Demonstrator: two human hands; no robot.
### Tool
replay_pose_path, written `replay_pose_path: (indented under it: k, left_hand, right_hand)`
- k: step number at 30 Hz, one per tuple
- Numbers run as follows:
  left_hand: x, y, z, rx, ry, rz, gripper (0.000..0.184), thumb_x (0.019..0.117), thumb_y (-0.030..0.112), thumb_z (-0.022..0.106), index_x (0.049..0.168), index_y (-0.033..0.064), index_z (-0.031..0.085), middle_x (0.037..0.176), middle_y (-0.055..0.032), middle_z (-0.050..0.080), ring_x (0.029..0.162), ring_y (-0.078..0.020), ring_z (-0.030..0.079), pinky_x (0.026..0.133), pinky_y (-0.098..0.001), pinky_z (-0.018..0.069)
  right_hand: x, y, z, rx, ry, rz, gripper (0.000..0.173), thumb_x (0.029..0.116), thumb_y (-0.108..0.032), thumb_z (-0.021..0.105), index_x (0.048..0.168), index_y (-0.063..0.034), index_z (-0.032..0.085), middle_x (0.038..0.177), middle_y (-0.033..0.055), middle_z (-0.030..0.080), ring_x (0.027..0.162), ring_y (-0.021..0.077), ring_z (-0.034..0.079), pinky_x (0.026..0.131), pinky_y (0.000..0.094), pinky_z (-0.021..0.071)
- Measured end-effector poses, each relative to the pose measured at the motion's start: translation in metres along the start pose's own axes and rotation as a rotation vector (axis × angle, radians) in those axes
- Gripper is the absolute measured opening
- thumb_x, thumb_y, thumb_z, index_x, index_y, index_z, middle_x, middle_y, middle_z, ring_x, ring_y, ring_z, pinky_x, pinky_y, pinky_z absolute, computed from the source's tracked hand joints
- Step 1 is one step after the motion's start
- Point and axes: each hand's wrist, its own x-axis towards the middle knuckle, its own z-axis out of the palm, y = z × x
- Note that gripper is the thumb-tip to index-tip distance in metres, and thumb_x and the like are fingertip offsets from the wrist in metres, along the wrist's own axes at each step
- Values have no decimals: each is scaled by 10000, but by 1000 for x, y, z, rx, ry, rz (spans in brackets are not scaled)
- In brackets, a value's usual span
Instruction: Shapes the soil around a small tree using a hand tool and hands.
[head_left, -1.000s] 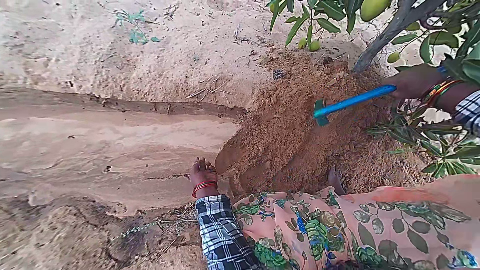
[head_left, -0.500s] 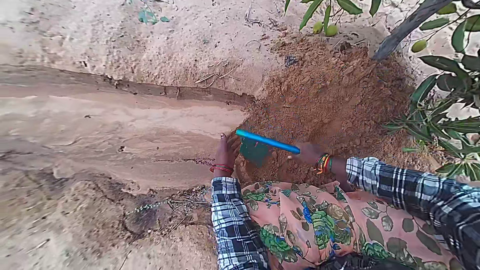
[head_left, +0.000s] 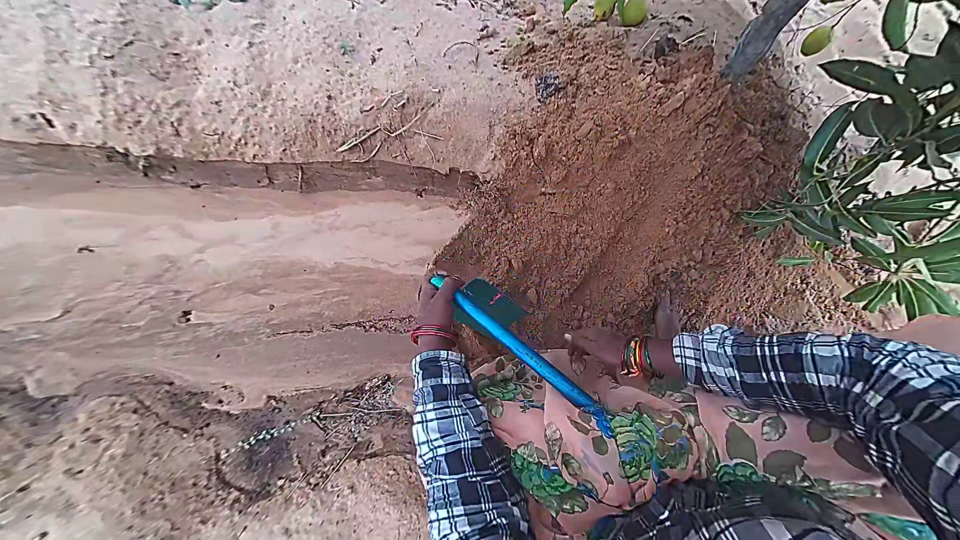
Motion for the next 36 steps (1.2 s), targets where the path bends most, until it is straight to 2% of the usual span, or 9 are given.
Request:
replay_pose_path:
  k: [3, 8, 11, 14, 21, 24, 28, 31, 36]
  left_hand:
    - [4, -1, -4, 10, 92, -3, 359, 1029, 217, 549, 1314, 1, 528, 1067, -123, 651, 921, -169, 629, 855, -389, 523]
    - [7, 0, -12, -47, 317, -68, 354, 1058, 266, 519, 1295, 6, 559, 1068, -126, 640, 929, -178, 609, 846, -390, 501]
    - [8, 1, -19, -228, 380, -123, 374, 1067, 268, 506, 1346, 21, 526, 1180, -132, 600, 1056, -203, 586, 937, -408, 484]
    - [13, -3, -24, -275, 399, -163, 410, 1070, 276, 499, 1391, 21, 508, 1290, -156, 574, 1147, -225, 564, 977, -437, 470]
    - [22, -10, -25, -321, 394, -149, 392, 1063, 282, 536, 1355, 22, 533, 1214, -143, 604, 1089, -208, 595, 943, -418, 502]
    - [20, -10, -23, -336, 391, -160, 407, 1074, 312, 523, 1362, 25, 528, 1216, -130, 596, 1090, -195, 588, 940, -405, 504]
    - [18, -10, -23, -317, 386, -164, 453, 1075, 351, 515, 1392, 28, 515, 1262, -145, 591, 1124, -206, 579, 954, -426, 494]
    - [17, -9, -21, -275, 377, -167, 476, 1077, 368, 498, 1402, 20, 513, 1287, -149, 590, 1139, -210, 573, 956, -439, 483]
    - [19, -14, -22, -253, 369, -176, 481, 1076, 384, 494, 1392, 22, 522, 1290, -156, 592, 1128, -219, 572, 954, -441, 477]
  right_hand:
    - [7, 56, -4, -174, 16, 187, 458, 1120, -210, 377, 1524, -13, 464, 1555, 244, 464, 1465, 391, 425, 1209, 566, 309]
    - [-7, 74, -35, -152, 147, 370, 545, 1120, -222, 360, 1652, -175, 254, 1540, 254, 477, 1412, 436, 475, 1153, 613, 359]
    - [-19, 81, -80, -244, 293, 393, 474, 1129, -284, 338, 1545, -105, 477, 1493, 235, 541, 1414, 415, 485, 1157, 627, 337]
    - [-28, 91, -136, -326, 526, 381, 419, 1113, -307, 423, 1307, -30, 670, 1276, 276, 662, 1239, 466, 603, 1031, 668, 426]
    - [-71, 101, -253, -189, 1104, 282, 328, 1067, -212, 509, 1330, -154, 697, 1338, 190, 669, 1290, 405, 597, 1093, 638, 414]
    - [-74, 117, -233, 40, 1228, 382, 324, 1057, -216, 533, 1282, -43, 689, 1290, 258, 666, 1248, 437, 612, 1064, 650, 443]
    - [-46, 118, -155, 152, 970, 510, 668, 981, -439, 688, 1432, 26, 524, 1386, 332, 562, 1314, 477, 541, 1092, 632, 430]
    - [-25, 101, -139, 60, 834, 516, 528, 975, -227, 697, 1448, -45, 550, 1445, 282, 544, 1374, 433, 505, 1136, 592, 394]
    - [-33, 113, -180, 78, 1064, 397, 329, 1009, -201, 650, 1258, 13, 649, 1192, 282, 677, 1152, 455, 643, 994, 638, 486]
